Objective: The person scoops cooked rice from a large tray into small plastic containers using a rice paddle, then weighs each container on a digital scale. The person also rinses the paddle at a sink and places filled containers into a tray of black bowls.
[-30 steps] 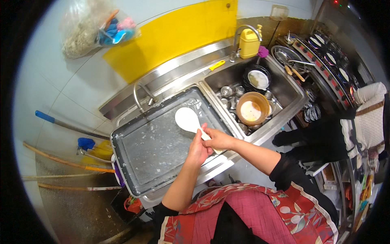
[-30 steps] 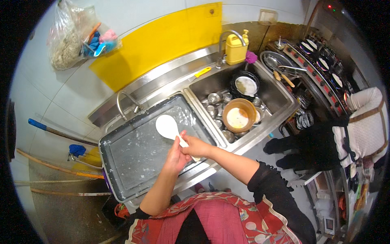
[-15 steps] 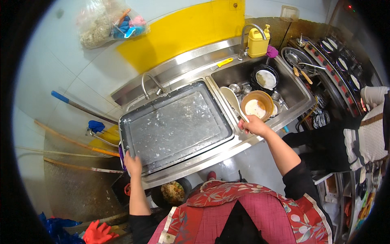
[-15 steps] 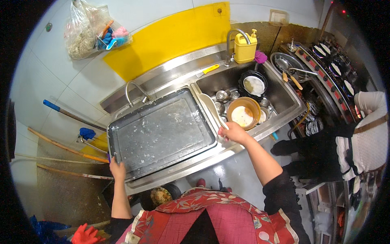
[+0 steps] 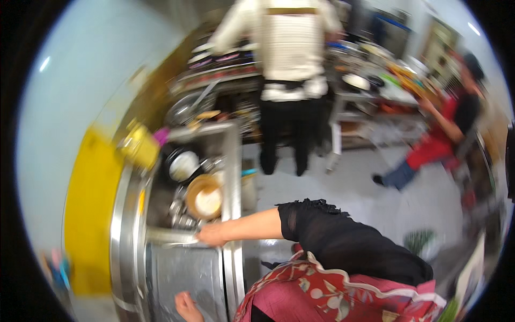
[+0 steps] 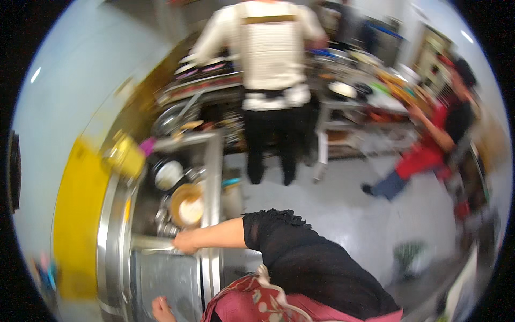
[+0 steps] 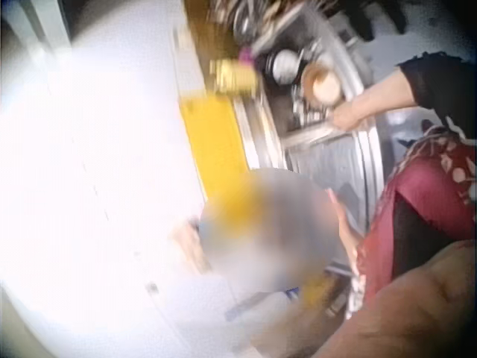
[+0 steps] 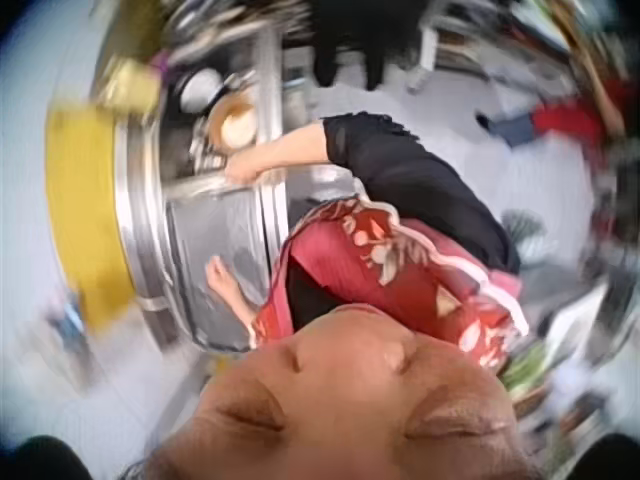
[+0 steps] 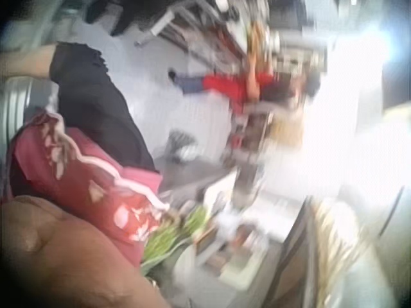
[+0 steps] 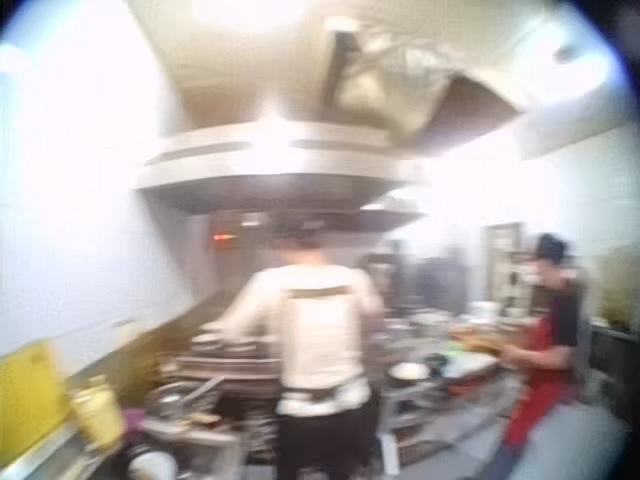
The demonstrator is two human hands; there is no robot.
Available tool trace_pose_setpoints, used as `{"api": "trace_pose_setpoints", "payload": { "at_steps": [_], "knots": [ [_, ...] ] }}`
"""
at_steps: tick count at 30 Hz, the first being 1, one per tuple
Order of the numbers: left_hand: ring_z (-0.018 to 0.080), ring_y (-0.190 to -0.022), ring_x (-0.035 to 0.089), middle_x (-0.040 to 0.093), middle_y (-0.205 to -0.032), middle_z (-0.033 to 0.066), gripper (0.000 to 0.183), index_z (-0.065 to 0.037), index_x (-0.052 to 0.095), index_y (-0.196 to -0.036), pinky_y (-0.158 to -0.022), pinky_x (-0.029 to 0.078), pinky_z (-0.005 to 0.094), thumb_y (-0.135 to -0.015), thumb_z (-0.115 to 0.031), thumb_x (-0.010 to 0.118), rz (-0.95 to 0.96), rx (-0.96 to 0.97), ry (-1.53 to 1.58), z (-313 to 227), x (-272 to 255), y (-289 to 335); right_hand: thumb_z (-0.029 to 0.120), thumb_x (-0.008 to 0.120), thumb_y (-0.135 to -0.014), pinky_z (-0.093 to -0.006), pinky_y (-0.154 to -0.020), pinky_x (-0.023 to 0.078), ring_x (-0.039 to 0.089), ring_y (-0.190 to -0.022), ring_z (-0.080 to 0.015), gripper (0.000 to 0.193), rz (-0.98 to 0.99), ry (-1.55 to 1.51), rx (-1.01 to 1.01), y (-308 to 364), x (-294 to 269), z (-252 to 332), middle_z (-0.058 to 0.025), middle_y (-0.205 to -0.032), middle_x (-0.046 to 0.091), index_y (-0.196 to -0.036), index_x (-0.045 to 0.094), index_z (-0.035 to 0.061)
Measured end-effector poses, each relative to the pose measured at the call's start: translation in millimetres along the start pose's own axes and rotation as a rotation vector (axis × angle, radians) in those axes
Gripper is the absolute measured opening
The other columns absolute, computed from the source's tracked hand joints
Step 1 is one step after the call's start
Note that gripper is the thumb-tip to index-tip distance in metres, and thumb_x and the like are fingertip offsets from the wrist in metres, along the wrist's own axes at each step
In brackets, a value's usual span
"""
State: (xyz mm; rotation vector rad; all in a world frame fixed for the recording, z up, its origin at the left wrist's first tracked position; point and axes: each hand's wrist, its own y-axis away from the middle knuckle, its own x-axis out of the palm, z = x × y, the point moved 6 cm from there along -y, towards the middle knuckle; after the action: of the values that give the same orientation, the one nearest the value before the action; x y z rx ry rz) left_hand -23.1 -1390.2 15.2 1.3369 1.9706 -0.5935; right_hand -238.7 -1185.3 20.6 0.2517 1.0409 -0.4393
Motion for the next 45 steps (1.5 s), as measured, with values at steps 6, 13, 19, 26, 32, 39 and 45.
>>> {"api": "trace_pose_setpoints", "payload": {
  "at_steps": [6, 13, 19, 26, 32, 39, 45],
  "knots": [
    [0.0297, -0.103, 0.052, 0.051, -0.116, 0.0153, 0.044, 0.000, 0.035, -0.129, -0.090, 0.041, 0.0392, -0.092, -0.022, 0.045, 0.076, 0.274, 0.389, -120.4, 99.4, -25.7, 0.012, 0.052, -0.085, -0.0286, -0.046, 0.050, 0.056, -0.049, -0.0130, 0.013, 0.080, -0.841, 0.209, 200.4, -29.4, -52.8, -0.0069, -0.066, 0.058, -0.086, 0.056, 0.0002],
    [0.0192, -0.080, 0.059, 0.057, -0.105, 0.0117, 0.036, 0.001, 0.048, -0.115, -0.078, 0.045, 0.0356, -0.092, -0.025, 0.038, 0.826, 0.127, 0.697, -319.0, 270.7, -5.5, 0.015, 0.050, -0.083, -0.0309, -0.046, 0.046, 0.056, -0.054, -0.0150, 0.019, -0.317, -0.928, 0.577, 400.4, 8.4, -114.1, -0.0067, -0.068, 0.057, -0.098, 0.054, 0.0035],
    [0.0166, -0.071, 0.057, 0.056, -0.095, 0.0095, 0.044, -0.005, 0.036, -0.129, -0.070, 0.047, 0.0300, -0.090, -0.022, 0.048, 1.154, 0.243, 0.622, -410.1, 410.1, 28.1, 0.026, 0.042, -0.092, -0.0335, -0.046, 0.044, 0.053, -0.052, -0.0191, 0.025, -0.667, -0.793, 1.055, 615.7, 92.3, -162.7, -0.0078, -0.066, 0.054, -0.107, 0.047, 0.0073],
    [0.0170, -0.090, 0.058, 0.058, -0.104, 0.0087, 0.028, -0.003, 0.054, -0.113, -0.078, 0.046, 0.0296, -0.087, -0.014, 0.054, 1.352, 0.710, -0.012, -448.6, 520.1, 16.5, 0.016, 0.043, -0.088, -0.0310, -0.053, 0.047, 0.058, -0.063, -0.0159, 0.019, -0.942, -1.050, 1.375, 778.6, 23.0, -117.9, -0.0073, -0.074, 0.058, -0.093, 0.054, 0.0020],
    [0.0232, -0.094, 0.059, 0.064, -0.096, 0.0104, 0.012, -0.003, 0.065, -0.084, -0.084, 0.043, 0.0304, -0.079, -0.013, 0.062, 1.486, 0.922, -0.072, -553.4, 638.3, 14.8, 0.017, 0.051, -0.083, -0.0328, -0.055, 0.047, 0.058, -0.061, -0.0203, 0.017, 0.056, -0.380, 1.984, 846.8, 253.6, -111.3, -0.0072, -0.080, 0.062, -0.093, 0.060, 0.0064],
    [0.0209, -0.082, 0.061, 0.065, -0.084, 0.0145, 0.020, 0.002, 0.057, -0.064, -0.076, 0.045, 0.0297, -0.075, -0.010, 0.067, 1.604, 0.962, -0.159, -648.7, 769.0, 59.8, 0.028, 0.050, -0.076, -0.0415, -0.075, 0.047, 0.062, -0.084, -0.0275, 0.030, -0.986, -1.151, 2.328, 910.7, 218.5, -100.9, -0.0168, -0.084, 0.064, -0.092, 0.061, 0.0048],
    [0.0152, -0.086, 0.058, 0.064, -0.095, 0.0110, 0.024, 0.000, 0.064, -0.100, -0.077, 0.045, 0.0274, -0.089, -0.018, 0.053, 1.999, 1.150, -0.283, -681.6, 850.0, 213.8, 0.023, 0.053, -0.076, -0.0379, -0.078, 0.048, 0.061, -0.092, -0.0242, 0.025, -1.697, -1.314, 1.993, 946.5, 181.0, -51.4, -0.0151, -0.085, 0.065, -0.090, 0.067, 0.0069]
  ]
}}
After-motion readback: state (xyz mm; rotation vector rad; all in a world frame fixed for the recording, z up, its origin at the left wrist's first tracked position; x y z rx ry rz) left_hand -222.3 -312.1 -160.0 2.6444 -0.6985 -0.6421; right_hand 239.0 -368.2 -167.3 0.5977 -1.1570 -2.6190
